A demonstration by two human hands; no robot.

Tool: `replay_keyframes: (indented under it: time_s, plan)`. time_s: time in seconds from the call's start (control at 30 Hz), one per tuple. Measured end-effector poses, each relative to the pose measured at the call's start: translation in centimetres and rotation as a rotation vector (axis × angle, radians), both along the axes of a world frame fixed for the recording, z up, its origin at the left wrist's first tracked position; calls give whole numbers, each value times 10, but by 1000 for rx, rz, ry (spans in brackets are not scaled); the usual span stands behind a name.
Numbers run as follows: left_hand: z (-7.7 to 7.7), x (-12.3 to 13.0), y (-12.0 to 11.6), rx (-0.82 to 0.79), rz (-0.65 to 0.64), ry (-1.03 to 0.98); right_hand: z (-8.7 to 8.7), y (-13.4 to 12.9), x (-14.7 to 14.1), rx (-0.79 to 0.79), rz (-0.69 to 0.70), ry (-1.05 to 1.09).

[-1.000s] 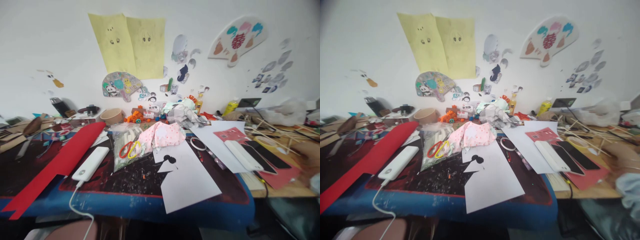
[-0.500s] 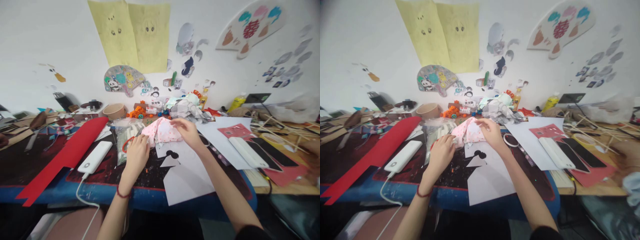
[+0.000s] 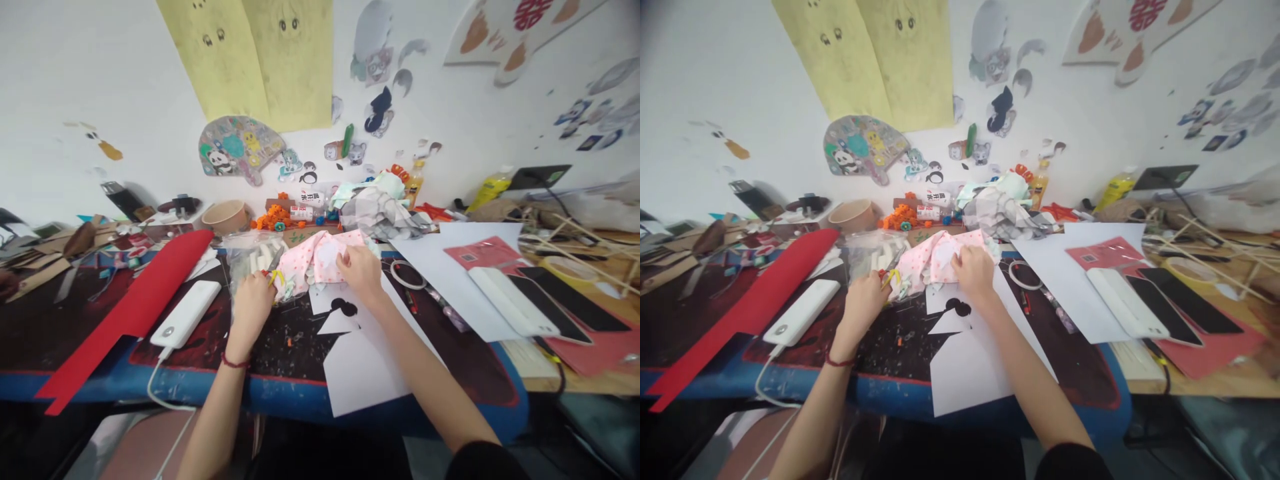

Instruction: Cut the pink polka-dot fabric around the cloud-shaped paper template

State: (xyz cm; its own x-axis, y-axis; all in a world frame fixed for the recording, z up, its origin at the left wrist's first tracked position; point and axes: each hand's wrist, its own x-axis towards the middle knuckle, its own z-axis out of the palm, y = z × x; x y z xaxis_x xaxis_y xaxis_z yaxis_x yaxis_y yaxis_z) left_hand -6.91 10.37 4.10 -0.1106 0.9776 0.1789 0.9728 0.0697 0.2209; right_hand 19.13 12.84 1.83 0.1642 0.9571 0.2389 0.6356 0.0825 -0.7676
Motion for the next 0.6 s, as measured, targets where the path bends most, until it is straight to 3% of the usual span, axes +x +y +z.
replay_keyframes:
  time_s: [0.17,0.27,0.4,0.6]
  plan:
    - [3,-14,11,-51,79,-210,-7,-10,-1,-349,144,182]
    - [5,-26,7,14,139,-391,-13,-10,-2,-453,207,352]
    - [7,-32,-11,133,105,-712,-11,-5,-10,-397,139,642]
    - [14,-17,-53,204,-165,-1070,-7,6,-16,-135,-28,1108]
